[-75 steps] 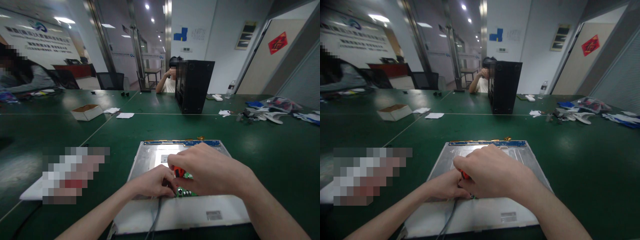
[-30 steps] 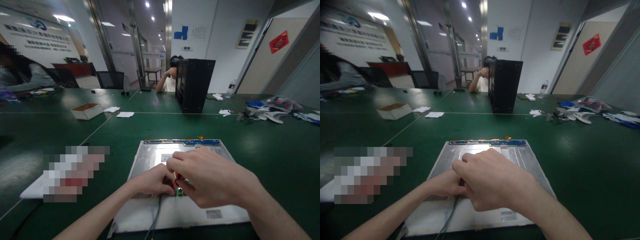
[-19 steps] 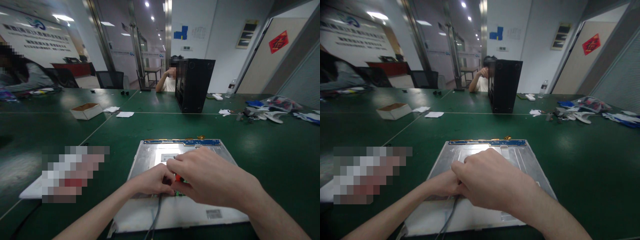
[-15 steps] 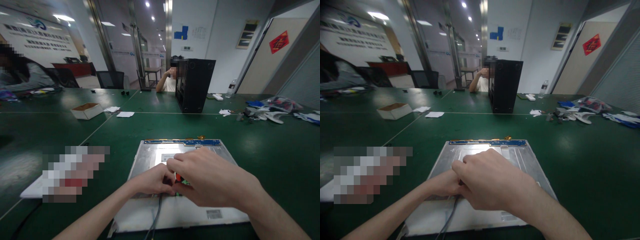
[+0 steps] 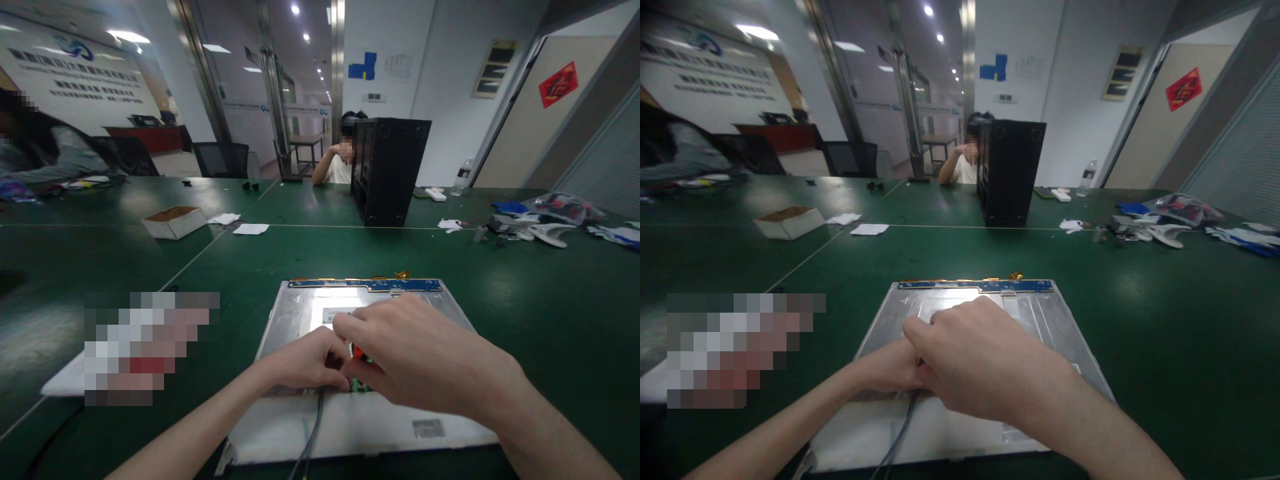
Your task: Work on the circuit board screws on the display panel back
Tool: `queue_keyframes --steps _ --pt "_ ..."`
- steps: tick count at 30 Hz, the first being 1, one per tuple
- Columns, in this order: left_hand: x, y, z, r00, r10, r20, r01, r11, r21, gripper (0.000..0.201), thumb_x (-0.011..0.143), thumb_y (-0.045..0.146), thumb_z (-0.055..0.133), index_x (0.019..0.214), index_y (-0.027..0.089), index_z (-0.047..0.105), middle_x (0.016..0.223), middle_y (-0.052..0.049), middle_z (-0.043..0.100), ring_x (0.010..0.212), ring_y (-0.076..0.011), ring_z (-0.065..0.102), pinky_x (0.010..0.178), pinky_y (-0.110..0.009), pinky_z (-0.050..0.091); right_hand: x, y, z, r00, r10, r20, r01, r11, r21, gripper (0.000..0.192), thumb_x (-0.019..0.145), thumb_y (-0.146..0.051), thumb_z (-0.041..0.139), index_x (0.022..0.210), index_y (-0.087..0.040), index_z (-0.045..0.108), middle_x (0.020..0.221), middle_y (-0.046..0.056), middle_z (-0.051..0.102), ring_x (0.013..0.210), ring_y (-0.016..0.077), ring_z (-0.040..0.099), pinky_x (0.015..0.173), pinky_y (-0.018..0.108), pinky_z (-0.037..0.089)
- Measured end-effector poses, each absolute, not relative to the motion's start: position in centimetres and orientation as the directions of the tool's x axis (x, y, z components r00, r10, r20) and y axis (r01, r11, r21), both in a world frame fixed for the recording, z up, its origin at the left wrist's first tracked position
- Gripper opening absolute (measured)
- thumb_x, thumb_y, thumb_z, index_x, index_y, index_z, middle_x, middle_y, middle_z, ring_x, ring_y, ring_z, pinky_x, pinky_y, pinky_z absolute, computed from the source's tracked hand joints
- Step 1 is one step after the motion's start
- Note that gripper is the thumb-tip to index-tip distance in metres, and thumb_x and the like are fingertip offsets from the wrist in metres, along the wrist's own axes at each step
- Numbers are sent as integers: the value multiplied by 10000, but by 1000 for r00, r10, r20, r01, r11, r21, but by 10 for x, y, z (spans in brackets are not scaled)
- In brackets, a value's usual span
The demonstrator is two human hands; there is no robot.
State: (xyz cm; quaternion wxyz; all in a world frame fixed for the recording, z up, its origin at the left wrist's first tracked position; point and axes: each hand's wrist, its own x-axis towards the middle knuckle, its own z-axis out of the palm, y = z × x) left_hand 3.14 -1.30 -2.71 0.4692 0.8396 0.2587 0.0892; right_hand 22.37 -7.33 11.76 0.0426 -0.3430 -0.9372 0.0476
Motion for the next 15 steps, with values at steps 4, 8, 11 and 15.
queue_keyframes --steps 4,8,11,15 --pt "33 -12 -25 857 503 -110 356 -424 833 85 765 219 686 823 166 719 729 2 670 664 -150 580 607 -214 448 225 -75 121 -781 624 26 615 775 -146 90 829 -229 583 897 -193 536 786 10 623 594 142 510 475 280 254" --pt "34 -13 -23 845 520 -121 366 -399 841 72 760 204 677 809 171 719 736 4 679 683 -157 591 625 -221 468 226 -76 122 -789 615 9 607 781 -146 123 796 -202 597 894 -195 524 779 4 608 574 134 478 459 271 245" --pt "34 -13 -21 859 497 -120 349 -398 848 94 753 184 675 834 168 722 760 -1 690 695 -162 593 631 -228 464 226 -76 121 -785 618 36 610 782 -127 85 820 -185 566 889 -196 519 760 0 609 558 130 470 460 271 229" --pt "33 -13 -20 855 507 -109 347 -403 846 72 760 177 669 810 182 722 753 11 680 704 -164 585 646 -235 447 225 -76 121 -767 641 43 634 766 -110 30 867 -196 549 893 -195 535 738 -1 622 562 133 496 469 275 219"
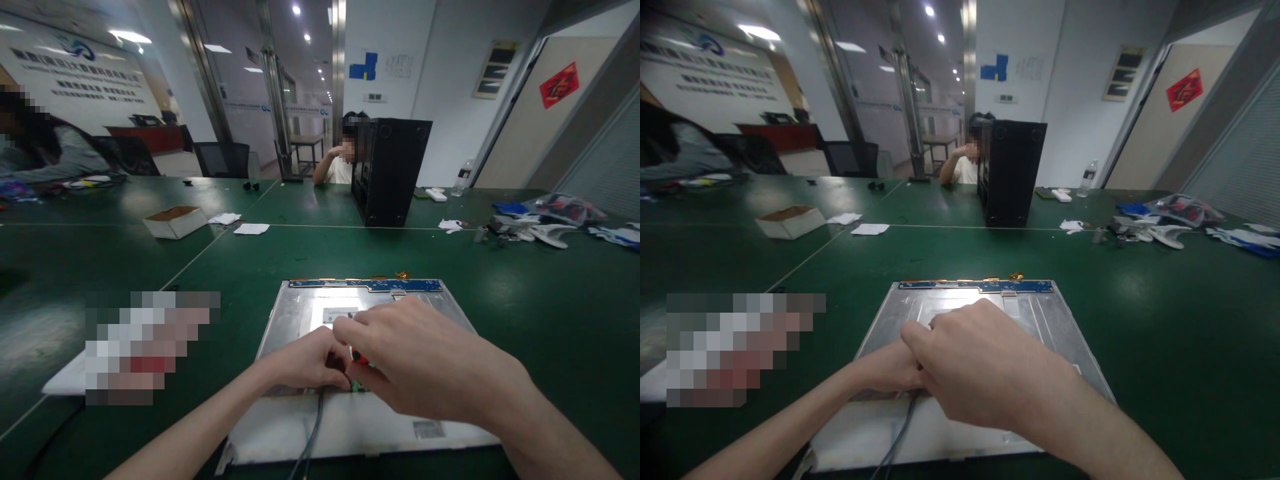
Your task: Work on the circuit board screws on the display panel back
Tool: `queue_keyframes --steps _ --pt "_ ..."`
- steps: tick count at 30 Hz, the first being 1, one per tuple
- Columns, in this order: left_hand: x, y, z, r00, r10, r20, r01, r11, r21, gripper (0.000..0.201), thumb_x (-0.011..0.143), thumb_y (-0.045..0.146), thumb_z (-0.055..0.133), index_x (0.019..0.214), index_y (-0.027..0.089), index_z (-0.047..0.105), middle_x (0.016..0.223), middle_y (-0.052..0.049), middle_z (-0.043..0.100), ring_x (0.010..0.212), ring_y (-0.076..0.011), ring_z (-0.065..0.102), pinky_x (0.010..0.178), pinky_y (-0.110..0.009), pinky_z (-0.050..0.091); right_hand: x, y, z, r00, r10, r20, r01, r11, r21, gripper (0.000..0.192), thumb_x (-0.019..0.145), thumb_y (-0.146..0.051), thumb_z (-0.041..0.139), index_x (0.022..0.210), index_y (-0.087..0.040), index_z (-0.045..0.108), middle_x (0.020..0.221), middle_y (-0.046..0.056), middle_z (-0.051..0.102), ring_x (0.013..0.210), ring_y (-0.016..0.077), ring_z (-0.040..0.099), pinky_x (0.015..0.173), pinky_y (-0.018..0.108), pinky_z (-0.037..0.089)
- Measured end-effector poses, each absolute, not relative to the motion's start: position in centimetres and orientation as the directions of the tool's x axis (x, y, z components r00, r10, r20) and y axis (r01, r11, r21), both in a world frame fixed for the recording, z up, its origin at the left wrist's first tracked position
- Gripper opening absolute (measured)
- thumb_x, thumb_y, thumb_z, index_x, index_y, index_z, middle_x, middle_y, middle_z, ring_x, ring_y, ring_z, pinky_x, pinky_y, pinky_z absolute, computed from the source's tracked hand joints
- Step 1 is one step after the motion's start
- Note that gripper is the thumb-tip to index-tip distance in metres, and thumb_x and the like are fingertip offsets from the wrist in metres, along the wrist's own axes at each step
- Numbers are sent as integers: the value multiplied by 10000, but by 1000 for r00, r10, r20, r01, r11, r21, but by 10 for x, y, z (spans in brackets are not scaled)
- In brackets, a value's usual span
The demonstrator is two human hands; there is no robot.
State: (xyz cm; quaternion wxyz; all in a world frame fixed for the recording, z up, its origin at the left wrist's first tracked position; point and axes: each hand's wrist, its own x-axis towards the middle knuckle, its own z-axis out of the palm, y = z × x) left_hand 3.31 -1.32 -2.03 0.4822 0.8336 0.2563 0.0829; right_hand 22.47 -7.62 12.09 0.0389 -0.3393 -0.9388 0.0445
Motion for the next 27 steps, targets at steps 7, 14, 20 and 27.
queue_keyframes --steps 7,14,20,27 --pt "33 -14 -20 843 518 -144 380 -384 841 64 767 171 663 783 189 723 731 27 675 688 -154 580 652 -231 446 225 -77 121 -779 626 32 616 774 -147 74 846 -219 571 909 -192 541 799 10 627 604 137 501 478 272 232" --pt "33 -13 -23 842 517 -152 384 -378 842 64 771 161 668 827 156 700 773 7 682 696 -142 595 630 -207 462 225 -77 121 -795 606 30 597 790 -137 83 814 -162 548 889 -190 526 765 3 602 558 129 442 459 271 216" --pt "33 -13 -23 865 489 -112 351 -429 832 104 765 153 679 861 168 717 723 13 659 671 -144 579 614 -210 446 225 -75 118 -767 640 50 632 766 -117 19 859 -193 536 872 -192 521 726 4 611 542 126 449 470 268 190" --pt "33 -12 -19 870 485 -88 342 -464 817 83 752 156 702 833 165 715 743 7 673 714 -162 598 656 -225 460 227 -75 117 -770 636 56 623 767 -153 50 850 -225 560 876 -190 535 762 13 617 571 132 465 476 269 197"
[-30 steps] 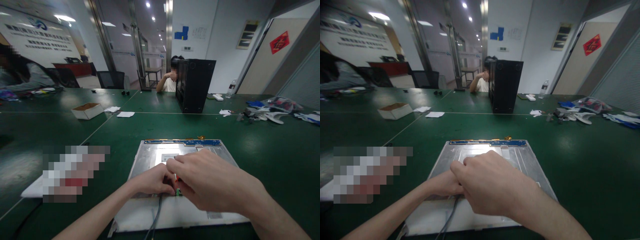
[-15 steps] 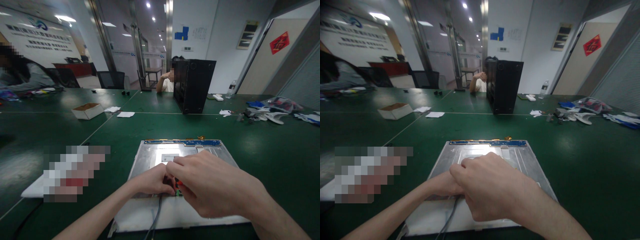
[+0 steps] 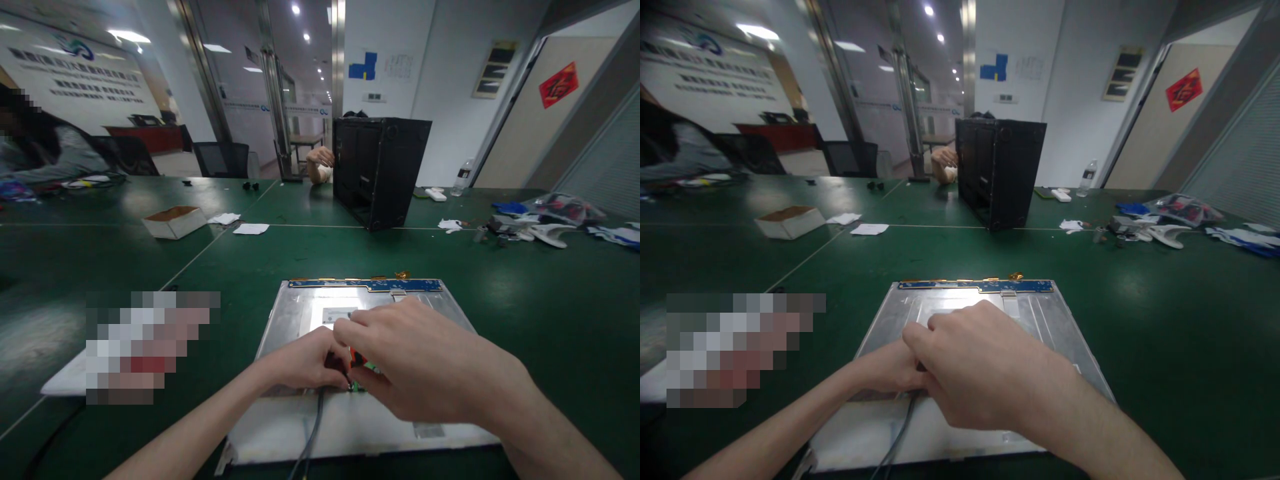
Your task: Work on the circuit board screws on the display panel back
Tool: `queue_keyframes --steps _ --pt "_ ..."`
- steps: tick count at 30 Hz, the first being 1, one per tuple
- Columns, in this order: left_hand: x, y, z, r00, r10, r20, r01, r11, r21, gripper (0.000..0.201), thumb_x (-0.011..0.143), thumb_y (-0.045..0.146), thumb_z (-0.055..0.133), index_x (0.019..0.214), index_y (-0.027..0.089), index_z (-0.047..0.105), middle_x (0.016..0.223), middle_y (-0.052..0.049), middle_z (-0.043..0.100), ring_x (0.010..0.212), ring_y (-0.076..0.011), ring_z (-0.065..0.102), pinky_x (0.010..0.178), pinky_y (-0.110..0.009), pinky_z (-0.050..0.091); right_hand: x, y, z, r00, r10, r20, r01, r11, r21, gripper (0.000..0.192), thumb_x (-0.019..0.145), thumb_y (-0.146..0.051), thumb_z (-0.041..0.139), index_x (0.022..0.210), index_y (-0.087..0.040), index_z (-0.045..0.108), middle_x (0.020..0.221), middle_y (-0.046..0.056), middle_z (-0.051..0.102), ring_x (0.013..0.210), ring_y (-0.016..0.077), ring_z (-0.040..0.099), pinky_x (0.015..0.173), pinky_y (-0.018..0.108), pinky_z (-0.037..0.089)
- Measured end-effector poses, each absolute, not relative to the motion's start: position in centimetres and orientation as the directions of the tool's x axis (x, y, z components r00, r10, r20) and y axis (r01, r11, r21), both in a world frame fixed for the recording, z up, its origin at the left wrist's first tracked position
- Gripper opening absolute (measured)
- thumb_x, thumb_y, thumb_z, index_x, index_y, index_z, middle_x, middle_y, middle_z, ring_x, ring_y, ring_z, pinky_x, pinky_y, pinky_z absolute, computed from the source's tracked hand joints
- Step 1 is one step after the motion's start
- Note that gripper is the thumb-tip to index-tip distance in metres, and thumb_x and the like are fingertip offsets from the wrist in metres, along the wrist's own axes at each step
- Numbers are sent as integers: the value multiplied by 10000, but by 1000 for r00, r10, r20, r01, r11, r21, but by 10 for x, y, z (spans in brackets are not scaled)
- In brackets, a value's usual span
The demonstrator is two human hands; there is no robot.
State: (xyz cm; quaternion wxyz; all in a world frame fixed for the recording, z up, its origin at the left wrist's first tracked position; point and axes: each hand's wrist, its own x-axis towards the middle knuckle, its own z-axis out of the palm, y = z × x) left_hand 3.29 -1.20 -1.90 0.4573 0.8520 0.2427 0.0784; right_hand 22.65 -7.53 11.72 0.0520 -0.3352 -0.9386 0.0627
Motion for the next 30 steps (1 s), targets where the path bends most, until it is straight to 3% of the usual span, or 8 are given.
queue_keyframes --steps 8,17,23,30 --pt "33 -15 -22 840 525 -140 397 -417 818 88 784 176 660 852 158 713 744 -5 685 688 -160 602 630 -225 469 227 -75 119 -794 606 50 590 788 -178 80 815 -156 560 884 -187 531 796 9 613 583 130 464 465 266 228" --pt "33 -13 -21 863 492 -119 369 -450 813 98 777 187 679 860 170 728 743 -2 689 684 -157 607 625 -219 467 226 -74 117 -765 642 48 633 763 -130 10 874 -208 543 875 -202 535 756 -1 620 582 140 476 482 278 208" --pt "33 -14 -20 840 522 -147 411 -437 800 86 784 185 659 833 166 727 776 -11 701 736 -171 623 670 -233 485 227 -76 119 -798 603 -1 594 785 -174 144 821 -163 572 956 -194 535 872 11 617 639 139 491 487 270 253" --pt "33 -14 -18 829 530 -177 439 -421 794 137 778 200 656 893 158 716 827 -22 709 747 -177 623 661 -236 485 226 -76 120 -793 610 -4 604 784 -147 120 844 -154 561 956 -192 544 855 11 623 631 138 505 489 273 247"
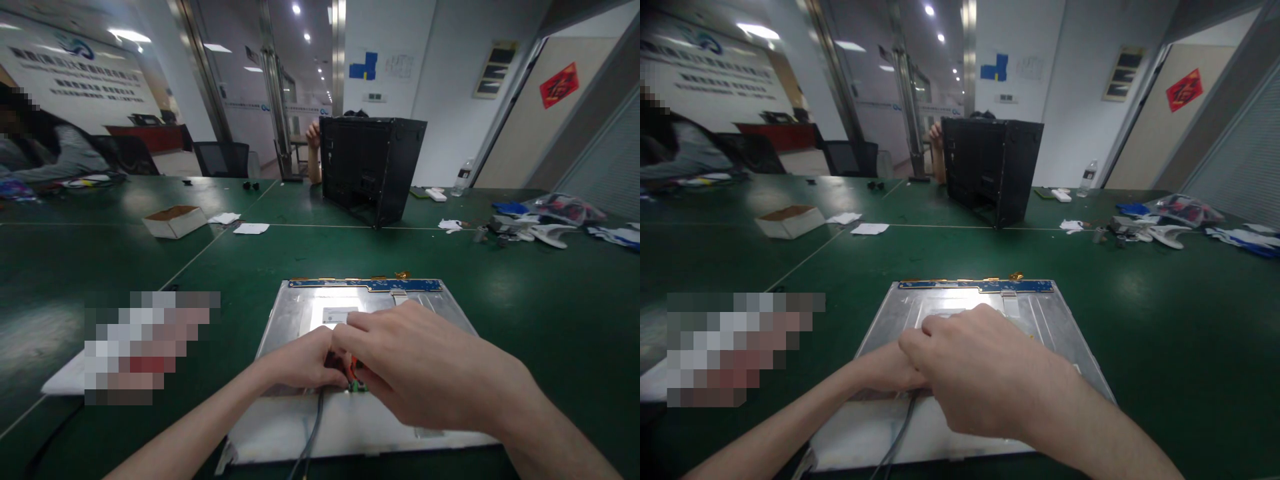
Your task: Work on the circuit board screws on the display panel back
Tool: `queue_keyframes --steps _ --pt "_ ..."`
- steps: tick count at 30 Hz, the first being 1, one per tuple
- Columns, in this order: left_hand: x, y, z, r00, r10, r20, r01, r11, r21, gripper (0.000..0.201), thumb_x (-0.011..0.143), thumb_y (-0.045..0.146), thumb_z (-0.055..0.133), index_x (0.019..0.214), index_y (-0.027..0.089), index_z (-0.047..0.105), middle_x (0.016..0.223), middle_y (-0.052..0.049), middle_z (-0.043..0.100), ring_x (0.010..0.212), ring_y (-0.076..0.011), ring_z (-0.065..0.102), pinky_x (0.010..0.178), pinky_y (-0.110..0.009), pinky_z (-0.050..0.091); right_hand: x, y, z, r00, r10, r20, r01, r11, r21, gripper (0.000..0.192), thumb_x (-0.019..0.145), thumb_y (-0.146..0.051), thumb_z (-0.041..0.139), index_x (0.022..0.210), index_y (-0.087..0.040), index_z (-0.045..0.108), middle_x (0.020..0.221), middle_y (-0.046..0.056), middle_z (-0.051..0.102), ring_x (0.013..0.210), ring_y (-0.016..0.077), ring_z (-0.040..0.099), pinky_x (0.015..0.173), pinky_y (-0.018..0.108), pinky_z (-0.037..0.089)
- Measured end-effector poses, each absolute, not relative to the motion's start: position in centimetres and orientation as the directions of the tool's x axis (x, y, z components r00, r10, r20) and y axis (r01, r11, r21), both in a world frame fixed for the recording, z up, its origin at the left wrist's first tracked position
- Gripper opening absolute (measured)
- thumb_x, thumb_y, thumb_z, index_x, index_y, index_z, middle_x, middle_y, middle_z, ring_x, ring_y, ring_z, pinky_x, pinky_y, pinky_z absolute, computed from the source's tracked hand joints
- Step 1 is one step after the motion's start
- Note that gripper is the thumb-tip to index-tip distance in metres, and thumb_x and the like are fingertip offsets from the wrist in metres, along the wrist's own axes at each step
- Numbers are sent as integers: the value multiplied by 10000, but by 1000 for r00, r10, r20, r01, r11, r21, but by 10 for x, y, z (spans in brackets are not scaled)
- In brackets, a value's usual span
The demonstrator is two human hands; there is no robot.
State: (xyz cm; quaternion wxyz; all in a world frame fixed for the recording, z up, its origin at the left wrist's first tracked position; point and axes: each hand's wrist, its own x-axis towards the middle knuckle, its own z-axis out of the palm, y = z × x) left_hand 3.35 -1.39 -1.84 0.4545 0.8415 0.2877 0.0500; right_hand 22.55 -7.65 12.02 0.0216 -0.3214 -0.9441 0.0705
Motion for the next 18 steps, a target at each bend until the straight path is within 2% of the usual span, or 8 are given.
queue_keyframes --steps 5,9,14,18 --pt "33 -13 -19 852 503 -144 394 -434 810 100 761 182 674 845 181 727 765 2 701 713 -164 620 659 -228 487 225 -78 122 -775 632 1 627 768 -135 50 876 -177 542 923 -193 550 805 10 627 608 140 505 489 280 230" --pt "34 -13 -21 855 506 -114 370 -439 819 84 757 183 686 828 177 729 754 -5 703 702 -166 616 650 -231 488 226 -79 123 -772 636 -6 629 763 -146 91 851 -210 559 939 -194 543 836 22 622 638 153 518 489 283 247" --pt "33 -13 -22 843 516 -151 405 -424 810 98 780 179 655 849 165 724 772 -12 700 718 -167 611 650 -235 483 227 -78 124 -793 609 -31 606 782 -145 151 818 -156 564 960 -191 527 860 15 610 626 140 497 483 274 257" --pt "33 -13 -20 856 494 -149 391 -433 812 100 780 178 660 858 163 720 756 -12 695 692 -163 604 628 -230 471 227 -76 121 -791 611 14 605 786 -129 102 833 -155 551 923 -194 523 811 8 611 603 143 495 472 277 239"
